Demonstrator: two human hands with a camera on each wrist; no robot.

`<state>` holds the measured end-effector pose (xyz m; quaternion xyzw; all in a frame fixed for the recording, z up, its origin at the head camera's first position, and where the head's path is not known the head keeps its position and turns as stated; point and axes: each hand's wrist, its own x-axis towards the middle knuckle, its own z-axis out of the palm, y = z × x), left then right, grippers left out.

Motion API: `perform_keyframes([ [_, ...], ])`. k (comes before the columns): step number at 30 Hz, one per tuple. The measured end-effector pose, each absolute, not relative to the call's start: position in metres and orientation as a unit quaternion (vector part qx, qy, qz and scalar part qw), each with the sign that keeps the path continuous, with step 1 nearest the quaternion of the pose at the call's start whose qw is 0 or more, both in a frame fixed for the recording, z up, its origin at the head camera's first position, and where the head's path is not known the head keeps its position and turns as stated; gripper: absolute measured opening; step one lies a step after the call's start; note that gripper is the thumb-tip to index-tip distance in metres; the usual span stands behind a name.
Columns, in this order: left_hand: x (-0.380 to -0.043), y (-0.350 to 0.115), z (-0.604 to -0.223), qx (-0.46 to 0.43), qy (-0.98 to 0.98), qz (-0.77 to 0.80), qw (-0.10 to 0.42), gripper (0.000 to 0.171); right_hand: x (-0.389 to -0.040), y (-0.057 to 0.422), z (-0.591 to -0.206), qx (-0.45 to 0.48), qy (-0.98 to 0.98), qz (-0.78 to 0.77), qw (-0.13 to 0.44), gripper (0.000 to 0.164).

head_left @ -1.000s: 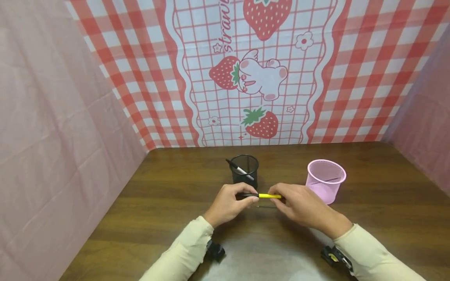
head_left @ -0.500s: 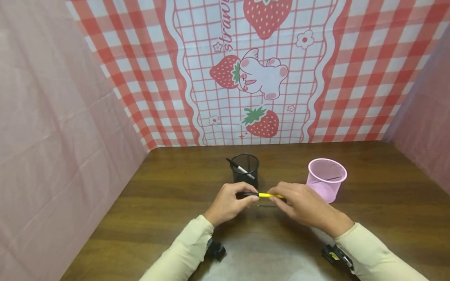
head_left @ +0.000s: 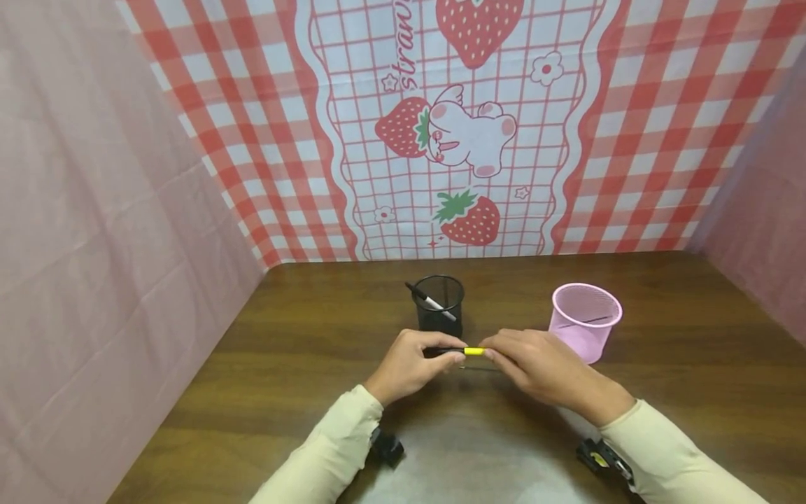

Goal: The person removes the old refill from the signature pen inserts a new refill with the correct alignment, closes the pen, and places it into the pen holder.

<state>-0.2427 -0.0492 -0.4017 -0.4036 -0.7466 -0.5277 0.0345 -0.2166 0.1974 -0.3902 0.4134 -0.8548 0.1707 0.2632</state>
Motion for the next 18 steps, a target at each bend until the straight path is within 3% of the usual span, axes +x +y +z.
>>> perform_keyframes([
  [8,-0.2516,-0.0509,-0.4095,-0.416,-0.750,-0.511,0.063,0.012,-0.2147,0.1967,-0.3896,0.390,-0.869,0.178,0.248,0.014],
  [18,-0.2525,-0.0547,-0.4101,-0.360,-0.739,-0.569,0.020,0.012,-0.2176,0.2036,-0.3895,0.354,-0.873,0.202,0.268,0.027],
])
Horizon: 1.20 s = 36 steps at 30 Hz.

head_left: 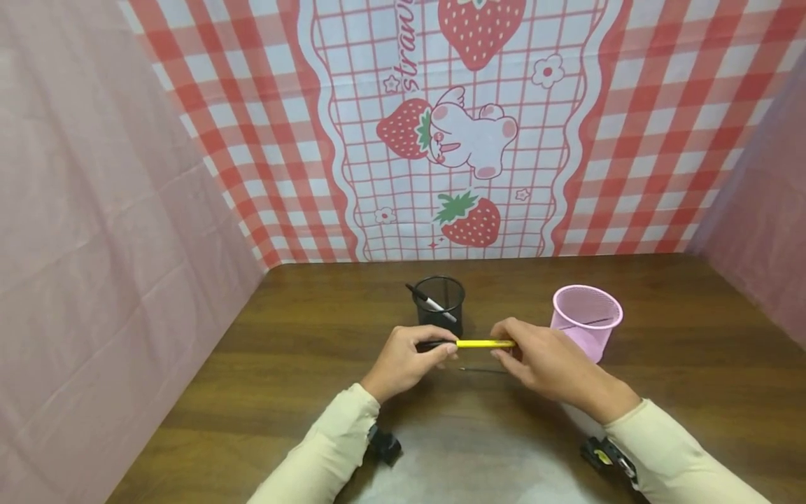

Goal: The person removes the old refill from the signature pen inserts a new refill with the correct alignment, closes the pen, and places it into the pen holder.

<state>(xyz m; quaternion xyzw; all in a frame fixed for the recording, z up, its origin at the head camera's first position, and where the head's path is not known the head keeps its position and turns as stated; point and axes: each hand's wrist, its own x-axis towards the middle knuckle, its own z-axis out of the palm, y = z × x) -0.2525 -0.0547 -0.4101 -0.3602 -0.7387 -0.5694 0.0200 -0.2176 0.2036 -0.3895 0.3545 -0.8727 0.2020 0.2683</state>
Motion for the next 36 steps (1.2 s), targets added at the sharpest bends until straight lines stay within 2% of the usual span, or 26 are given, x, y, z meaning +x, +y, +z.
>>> perform_keyframes([
  [8,-0.233,-0.054,-0.382,-0.355,-0.742,-0.569,0.013,0.012,-0.220,0.207,-0.390,0.362,-0.866,0.199,0.284,0.025],
  [18,-0.232,-0.054,-0.384,-0.352,-0.748,-0.563,0.012,0.015,-0.217,0.206,-0.392,0.374,-0.859,0.204,0.283,0.021],
  [24,-0.233,-0.053,-0.382,-0.364,-0.746,-0.557,0.032,0.016,-0.219,0.206,-0.390,0.400,-0.835,0.229,0.299,0.026],
  [29,-0.232,-0.053,-0.380,-0.368,-0.746,-0.554,0.027,0.015,-0.220,0.205,-0.390,0.403,-0.834,0.225,0.303,0.029],
  [36,-0.234,-0.053,-0.384,-0.381,-0.736,-0.558,0.025,0.014,-0.219,0.203,-0.390,0.400,-0.835,0.214,0.311,0.024],
])
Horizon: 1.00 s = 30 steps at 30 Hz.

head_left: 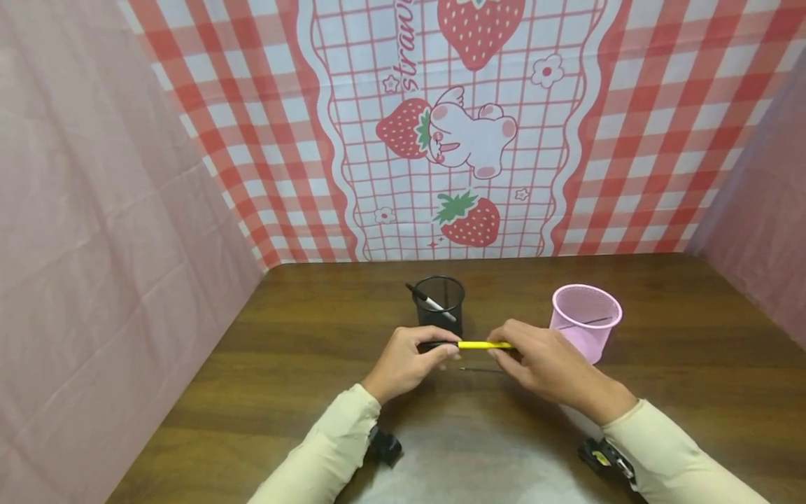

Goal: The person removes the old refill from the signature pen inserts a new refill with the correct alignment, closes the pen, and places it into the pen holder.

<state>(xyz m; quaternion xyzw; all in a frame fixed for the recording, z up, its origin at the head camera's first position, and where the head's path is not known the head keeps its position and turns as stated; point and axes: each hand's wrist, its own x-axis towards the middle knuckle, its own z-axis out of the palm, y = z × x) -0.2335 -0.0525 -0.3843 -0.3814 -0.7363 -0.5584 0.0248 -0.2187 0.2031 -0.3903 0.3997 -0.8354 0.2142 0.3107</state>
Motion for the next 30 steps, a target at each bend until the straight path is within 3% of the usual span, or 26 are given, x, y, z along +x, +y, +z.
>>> perform_keyframes([
  [17,-0.252,-0.055,-0.411,-0.396,-0.730,-0.557,0.030,0.017,-0.216,0.203,-0.393,0.370,-0.869,0.207,0.256,0.013],
  [30,-0.251,-0.050,-0.408,-0.397,-0.735,-0.549,0.027,0.015,-0.217,0.204,-0.392,0.387,-0.853,0.214,0.278,0.023],
])
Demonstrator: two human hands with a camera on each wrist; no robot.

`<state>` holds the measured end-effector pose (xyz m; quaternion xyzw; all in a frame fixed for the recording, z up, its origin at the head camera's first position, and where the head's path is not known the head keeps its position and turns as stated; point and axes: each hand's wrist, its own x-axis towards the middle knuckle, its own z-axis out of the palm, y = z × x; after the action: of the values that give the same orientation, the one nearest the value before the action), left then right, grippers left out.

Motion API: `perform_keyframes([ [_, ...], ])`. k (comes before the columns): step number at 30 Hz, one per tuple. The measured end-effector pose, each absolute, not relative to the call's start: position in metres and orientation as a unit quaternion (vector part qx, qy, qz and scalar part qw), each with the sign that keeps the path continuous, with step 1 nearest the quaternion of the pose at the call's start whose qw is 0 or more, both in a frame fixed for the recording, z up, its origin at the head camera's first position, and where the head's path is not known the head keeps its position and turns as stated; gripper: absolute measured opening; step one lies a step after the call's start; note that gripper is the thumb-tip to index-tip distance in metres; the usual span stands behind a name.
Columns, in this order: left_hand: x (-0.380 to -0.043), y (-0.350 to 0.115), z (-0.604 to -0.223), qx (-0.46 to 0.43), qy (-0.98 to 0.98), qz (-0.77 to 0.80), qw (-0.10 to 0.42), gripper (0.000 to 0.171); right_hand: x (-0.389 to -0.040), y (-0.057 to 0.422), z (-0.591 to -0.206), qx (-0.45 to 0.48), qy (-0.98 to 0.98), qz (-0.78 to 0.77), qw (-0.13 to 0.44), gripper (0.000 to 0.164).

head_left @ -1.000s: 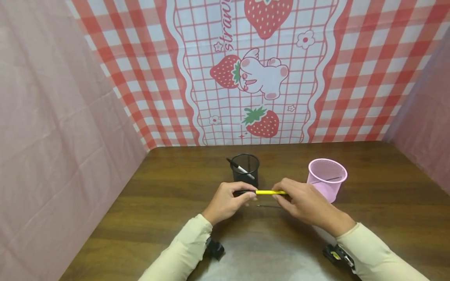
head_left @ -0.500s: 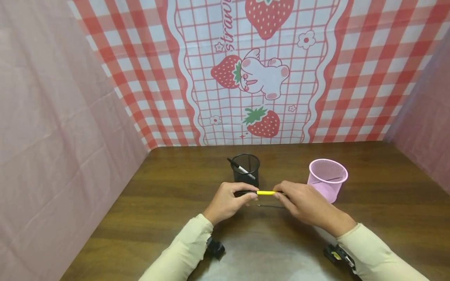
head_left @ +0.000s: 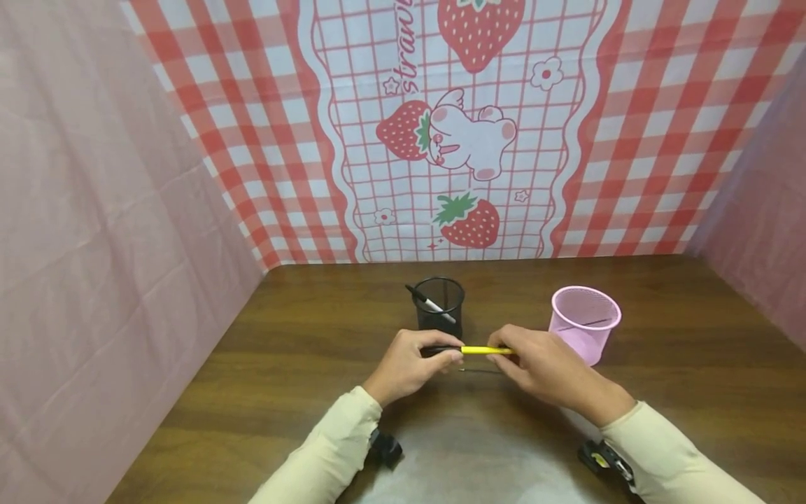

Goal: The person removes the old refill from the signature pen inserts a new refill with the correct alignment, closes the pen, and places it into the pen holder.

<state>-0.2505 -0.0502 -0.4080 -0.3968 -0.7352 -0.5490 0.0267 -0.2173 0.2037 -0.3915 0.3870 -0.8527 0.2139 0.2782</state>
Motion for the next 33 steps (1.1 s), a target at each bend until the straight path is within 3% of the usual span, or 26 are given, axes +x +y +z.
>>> perform_keyframes([
  [21,-0.250,-0.052,-0.408,-0.398,-0.729,-0.557,0.011,0.019,-0.217,0.203,-0.392,0.402,-0.850,0.206,0.271,0.011],
  [29,-0.249,-0.051,-0.407,-0.365,-0.729,-0.579,-0.004,0.014,-0.217,0.201,-0.390,0.394,-0.843,0.221,0.292,0.029],
  [33,-0.242,-0.051,-0.398,-0.359,-0.734,-0.576,-0.004,0.014,-0.217,0.201,-0.391,0.383,-0.844,0.219,0.304,0.029],
])
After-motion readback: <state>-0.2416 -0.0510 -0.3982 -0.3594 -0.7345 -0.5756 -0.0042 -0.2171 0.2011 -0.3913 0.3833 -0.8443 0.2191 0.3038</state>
